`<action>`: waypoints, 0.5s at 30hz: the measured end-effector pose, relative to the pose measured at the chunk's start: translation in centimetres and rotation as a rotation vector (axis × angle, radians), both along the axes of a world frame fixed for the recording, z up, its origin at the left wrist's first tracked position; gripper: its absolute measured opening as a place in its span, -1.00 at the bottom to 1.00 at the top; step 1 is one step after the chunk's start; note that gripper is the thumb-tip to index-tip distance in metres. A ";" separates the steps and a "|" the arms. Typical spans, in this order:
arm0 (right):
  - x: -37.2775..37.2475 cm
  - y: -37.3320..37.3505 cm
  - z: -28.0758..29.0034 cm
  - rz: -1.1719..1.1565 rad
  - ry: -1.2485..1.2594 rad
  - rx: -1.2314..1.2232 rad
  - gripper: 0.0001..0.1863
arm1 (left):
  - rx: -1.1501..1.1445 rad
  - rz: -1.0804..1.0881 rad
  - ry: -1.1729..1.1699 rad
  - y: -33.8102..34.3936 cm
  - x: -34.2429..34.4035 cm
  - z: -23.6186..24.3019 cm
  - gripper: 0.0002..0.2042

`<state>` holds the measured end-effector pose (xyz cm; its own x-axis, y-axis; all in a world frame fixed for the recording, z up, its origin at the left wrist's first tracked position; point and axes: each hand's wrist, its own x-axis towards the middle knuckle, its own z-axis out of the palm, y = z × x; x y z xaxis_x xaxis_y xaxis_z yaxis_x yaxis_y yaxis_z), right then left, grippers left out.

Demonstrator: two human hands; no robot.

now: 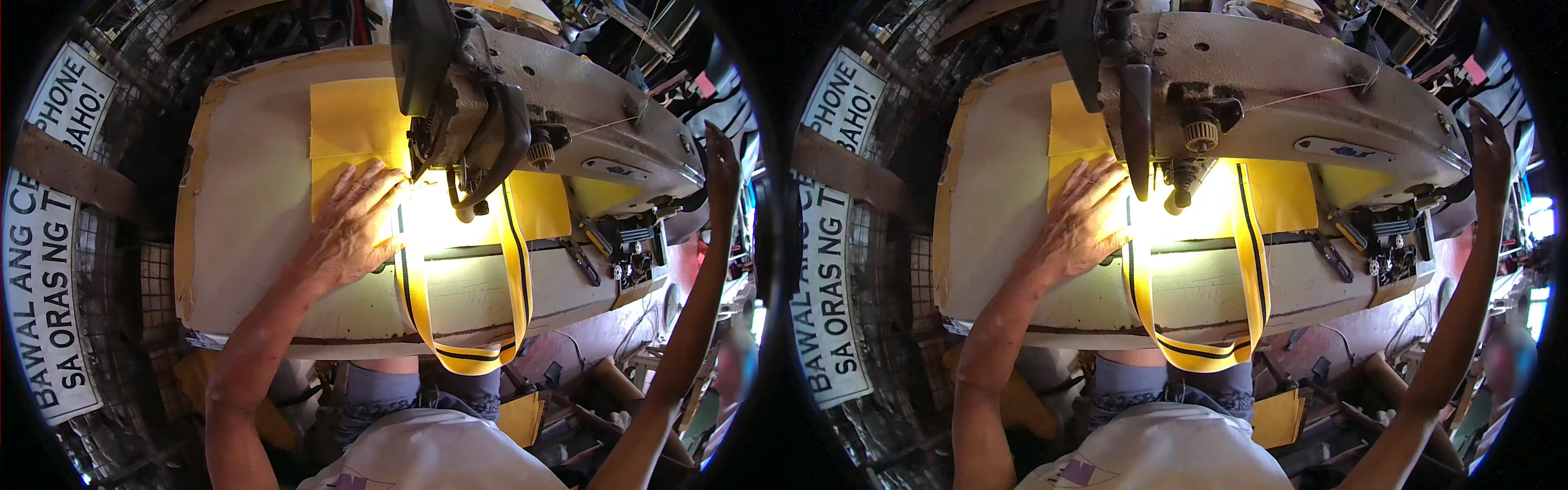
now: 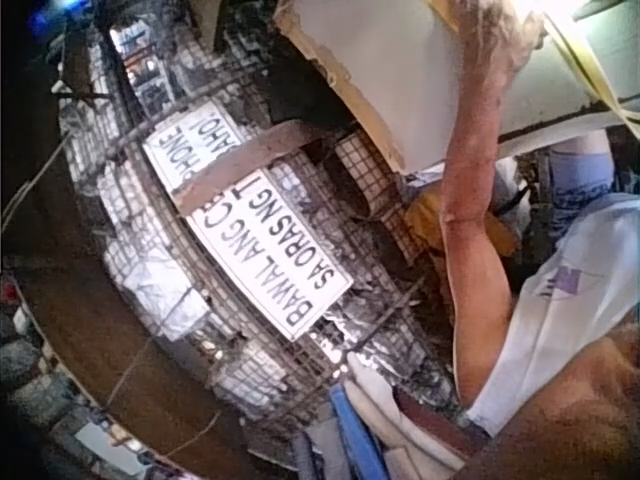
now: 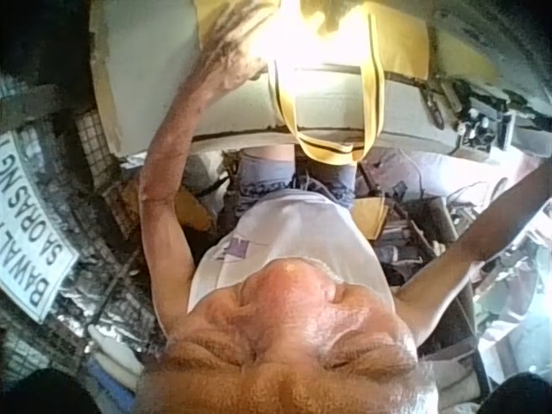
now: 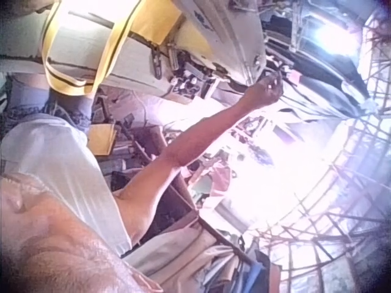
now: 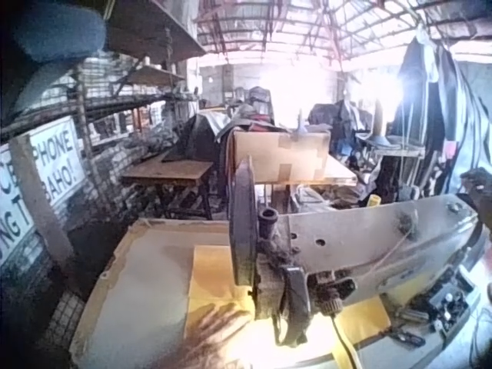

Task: Sewing handles and a pocket onto a yellow tote bag using an industrial sewing machine.

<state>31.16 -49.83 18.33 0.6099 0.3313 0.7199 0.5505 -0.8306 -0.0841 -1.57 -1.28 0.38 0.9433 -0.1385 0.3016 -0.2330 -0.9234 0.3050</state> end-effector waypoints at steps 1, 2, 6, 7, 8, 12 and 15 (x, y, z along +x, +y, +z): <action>2.3 -0.8 0.2 -0.084 0.141 -0.068 -0.56 | -0.001 0.003 -0.003 0.0 0.0 -0.1 -0.37; 4.5 -1.7 0.3 -0.172 0.296 -0.105 -0.55 | 0.003 0.000 -0.015 0.0 0.0 -0.2 -0.38; 10.0 -5.9 0.2 -0.114 0.314 -0.286 -0.54 | 0.003 0.001 -0.007 0.0 0.0 -0.3 -0.38; 10.3 -7.0 0.0 -0.064 0.277 -0.400 -0.50 | 0.002 0.005 -0.007 0.1 0.0 -0.2 -0.38; 10.0 -7.9 -0.5 -0.010 0.241 -0.565 -0.45 | 0.003 0.002 -0.005 0.2 0.0 -0.2 -0.38; 5.5 -9.4 -5.4 0.088 0.165 -0.085 -0.40 | -0.044 0.003 0.029 0.4 0.2 0.0 -0.39; 0.5 -9.1 -11.9 -0.222 -0.015 0.132 -0.52 | -0.024 -0.029 0.029 0.8 0.5 0.1 -0.39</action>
